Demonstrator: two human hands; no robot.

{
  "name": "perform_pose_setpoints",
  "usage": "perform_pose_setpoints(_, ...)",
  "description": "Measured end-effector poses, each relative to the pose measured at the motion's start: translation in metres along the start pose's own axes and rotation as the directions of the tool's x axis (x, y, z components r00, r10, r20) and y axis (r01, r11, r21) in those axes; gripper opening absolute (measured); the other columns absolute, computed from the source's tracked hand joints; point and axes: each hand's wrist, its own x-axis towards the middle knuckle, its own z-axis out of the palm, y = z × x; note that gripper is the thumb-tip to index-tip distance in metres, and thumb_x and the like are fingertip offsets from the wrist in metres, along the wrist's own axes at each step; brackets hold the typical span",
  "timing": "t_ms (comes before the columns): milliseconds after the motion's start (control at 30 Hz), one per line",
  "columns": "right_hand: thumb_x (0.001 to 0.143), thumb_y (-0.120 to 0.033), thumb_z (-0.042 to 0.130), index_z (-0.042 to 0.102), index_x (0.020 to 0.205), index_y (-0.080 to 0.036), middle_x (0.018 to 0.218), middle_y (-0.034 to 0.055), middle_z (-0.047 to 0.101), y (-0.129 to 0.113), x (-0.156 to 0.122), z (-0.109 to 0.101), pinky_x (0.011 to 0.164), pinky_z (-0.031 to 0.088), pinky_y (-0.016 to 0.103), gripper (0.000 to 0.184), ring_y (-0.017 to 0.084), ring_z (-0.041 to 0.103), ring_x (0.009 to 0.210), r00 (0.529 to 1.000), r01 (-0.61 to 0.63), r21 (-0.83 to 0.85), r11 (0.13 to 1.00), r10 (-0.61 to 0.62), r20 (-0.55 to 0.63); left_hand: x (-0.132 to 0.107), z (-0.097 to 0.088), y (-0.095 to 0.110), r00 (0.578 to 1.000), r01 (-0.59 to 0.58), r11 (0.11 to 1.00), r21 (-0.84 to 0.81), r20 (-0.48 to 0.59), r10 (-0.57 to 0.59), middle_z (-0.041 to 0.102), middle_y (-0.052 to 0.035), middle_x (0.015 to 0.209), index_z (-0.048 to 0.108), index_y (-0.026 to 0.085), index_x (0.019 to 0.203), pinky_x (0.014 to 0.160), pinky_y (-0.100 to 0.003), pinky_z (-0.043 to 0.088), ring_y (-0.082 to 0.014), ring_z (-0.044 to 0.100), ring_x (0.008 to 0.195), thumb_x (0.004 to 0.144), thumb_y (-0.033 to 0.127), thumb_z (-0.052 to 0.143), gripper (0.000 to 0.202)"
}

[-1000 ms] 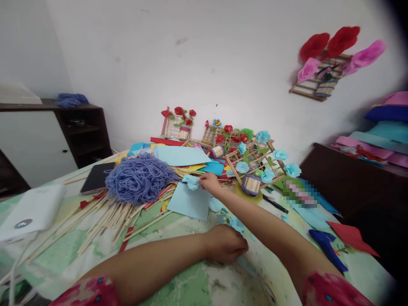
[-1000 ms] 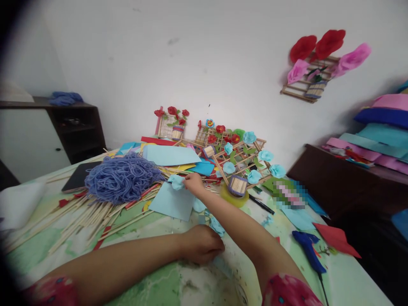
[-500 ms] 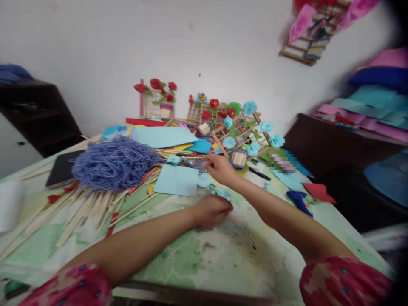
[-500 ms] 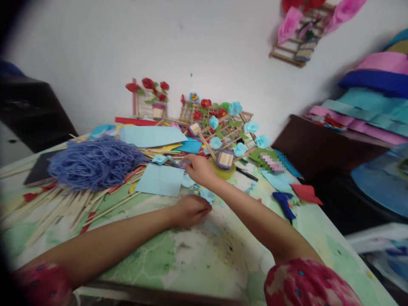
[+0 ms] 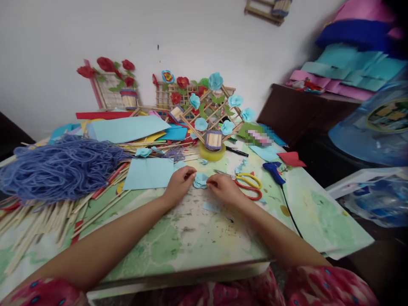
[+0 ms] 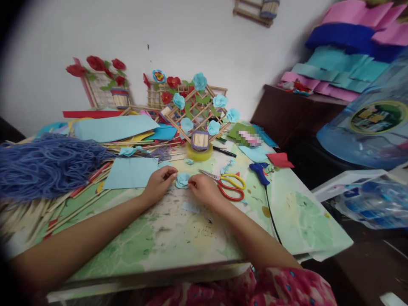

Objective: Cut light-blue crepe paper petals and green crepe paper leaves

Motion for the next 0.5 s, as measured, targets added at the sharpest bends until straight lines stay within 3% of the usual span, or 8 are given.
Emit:
perform_pose_setpoints(133,0.085,-0.023,0.047,0.064,0.082,-0.014,0.085,0.0091,0.062,-0.001,-0.007,0.009,0.072,0.035,0.025,0.02,0.017,0.054,0.084,0.999,-0.001,-0.072,0.997,0.003,0.035,0.003,0.002,-0.005,0.998,-0.046,0.988,0.15,0.037,0.041,0.058,-0.0065,0.097,0.055,0.016,0.104,0.082,-0.034,0.045,-0.0188,0.054,0.089,0.08,0.025,0.049,0.026)
perform_pose_setpoints(267,0.086,-0.024,0.044,0.063,0.078,-0.015,0.081,0.0075,0.062,0.001,-0.015,0.005,0.069,0.034,0.025,0.023,0.016,0.053,0.078,0.996,0.035,-0.105,0.994,-0.026,0.09,0.004,0.004,-0.01,0.992,-0.066,0.973,0.221,0.115,0.041,0.057,-0.0088,0.109,0.053,0.016,0.11,0.093,-0.039,0.04,-0.0221,0.05,0.104,0.081,0.028,0.049,0.032)
perform_pose_setpoints(500,0.071,-0.035,0.061,0.063,0.074,-0.017,0.074,0.0047,0.064,0.0,-0.025,-0.005,0.055,0.028,0.024,0.018,0.016,0.053,0.067,0.974,0.113,-0.089,0.99,-0.093,0.206,0.004,0.004,-0.009,0.989,-0.05,0.972,0.231,0.146,0.016,0.058,-0.0084,0.109,0.054,0.015,0.107,0.094,-0.038,0.039,-0.0209,0.05,0.105,0.083,0.029,0.047,0.029)
